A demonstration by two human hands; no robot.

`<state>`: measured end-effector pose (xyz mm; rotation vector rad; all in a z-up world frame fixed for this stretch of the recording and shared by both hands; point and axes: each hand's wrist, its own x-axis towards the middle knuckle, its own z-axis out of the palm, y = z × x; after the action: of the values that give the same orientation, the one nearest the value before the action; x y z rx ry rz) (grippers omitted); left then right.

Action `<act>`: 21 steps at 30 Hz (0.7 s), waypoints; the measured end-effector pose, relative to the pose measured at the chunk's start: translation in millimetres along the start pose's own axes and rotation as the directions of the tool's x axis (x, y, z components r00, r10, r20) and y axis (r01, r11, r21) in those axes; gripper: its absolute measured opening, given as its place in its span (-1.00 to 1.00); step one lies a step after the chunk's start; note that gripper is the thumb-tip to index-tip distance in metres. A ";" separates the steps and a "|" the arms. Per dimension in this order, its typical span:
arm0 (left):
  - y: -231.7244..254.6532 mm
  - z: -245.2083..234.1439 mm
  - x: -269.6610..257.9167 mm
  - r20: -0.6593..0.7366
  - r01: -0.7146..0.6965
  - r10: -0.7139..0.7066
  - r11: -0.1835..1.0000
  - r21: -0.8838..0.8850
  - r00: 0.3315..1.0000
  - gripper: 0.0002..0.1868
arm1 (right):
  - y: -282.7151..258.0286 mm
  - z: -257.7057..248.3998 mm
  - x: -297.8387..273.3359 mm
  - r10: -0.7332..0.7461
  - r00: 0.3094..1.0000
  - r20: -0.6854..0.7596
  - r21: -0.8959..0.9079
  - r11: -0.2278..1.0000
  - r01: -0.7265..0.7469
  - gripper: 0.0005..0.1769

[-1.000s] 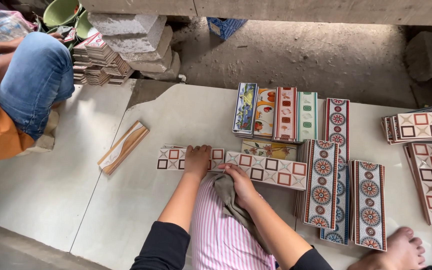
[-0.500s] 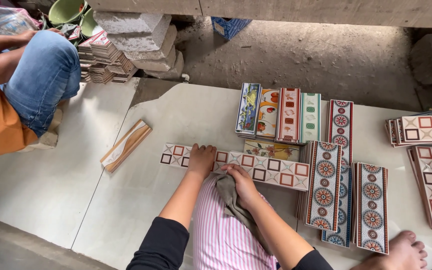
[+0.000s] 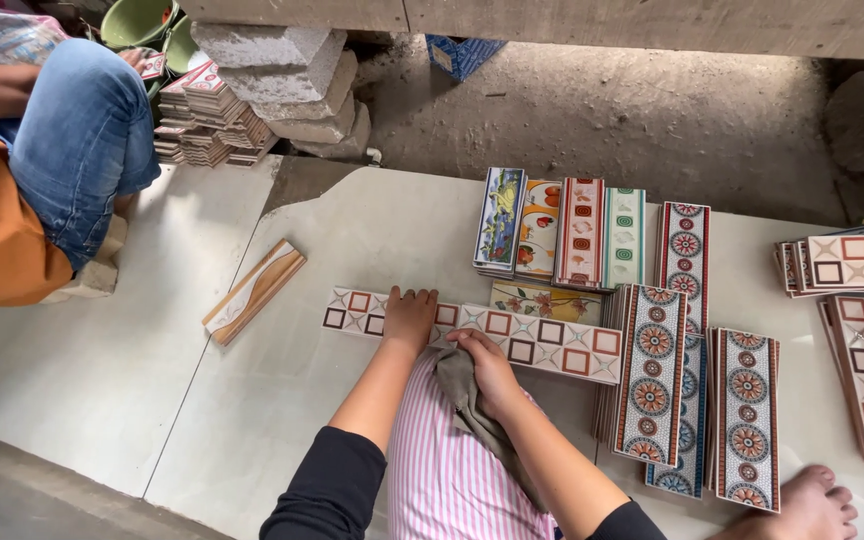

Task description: The person sits on the floor and wipes the surface of rectangular decorative tiles with a cloth. They pick up tiles one by one from a pile, wipe them, and place them back down. Another person is visible in the background performing a similar task.

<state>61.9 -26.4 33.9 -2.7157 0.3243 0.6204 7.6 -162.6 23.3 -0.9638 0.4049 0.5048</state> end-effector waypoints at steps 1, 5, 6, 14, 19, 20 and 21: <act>3.2 -2.0 0.4 0.034 0.014 -0.014 1.000 0.002 0.999 -0.22 | -1.5 0.3 -0.7 0.028 1.000 -0.008 -0.012 1.000 -0.028 -0.79; 11.2 10.7 14.7 0.068 0.072 -0.068 0.996 -0.057 0.995 -0.45 | 2.4 -8.7 14.7 0.073 0.997 -0.033 0.003 0.997 -0.073 -0.77; 12.8 11.2 15.2 0.067 0.072 -0.068 0.996 -0.054 0.995 -0.45 | -3.7 -4.9 7.2 0.072 0.997 -0.032 0.006 0.997 -0.072 -0.77; 16.8 43.5 37.4 0.057 0.159 -0.156 0.986 -0.046 0.986 -0.46 | -12.0 -17.3 3.1 0.200 0.974 -0.108 0.278 0.947 -0.164 -0.64; 28.8 -63.0 -25.5 0.177 0.229 -0.210 0.969 -0.093 0.962 -0.11 | -52.0 -12.7 -35.9 0.252 0.956 -0.153 0.354 0.917 -0.185 -0.62; 34.5 -89.1 -43.0 0.145 0.256 -0.238 0.959 -0.122 0.960 -0.22 | -58.6 -14.6 -43.5 0.260 0.951 -0.170 0.360 0.914 -0.186 -0.57; 43.6 -96.4 -48.6 0.146 0.247 -0.229 0.962 -0.120 0.962 -0.22 | -66.3 -22.9 -45.7 0.260 0.949 -0.176 0.366 0.913 -0.182 -0.57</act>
<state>43.0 -95.1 126.0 -2.7666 -0.0821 0.7694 6.1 -223.7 80.6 -0.6347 0.7862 0.5118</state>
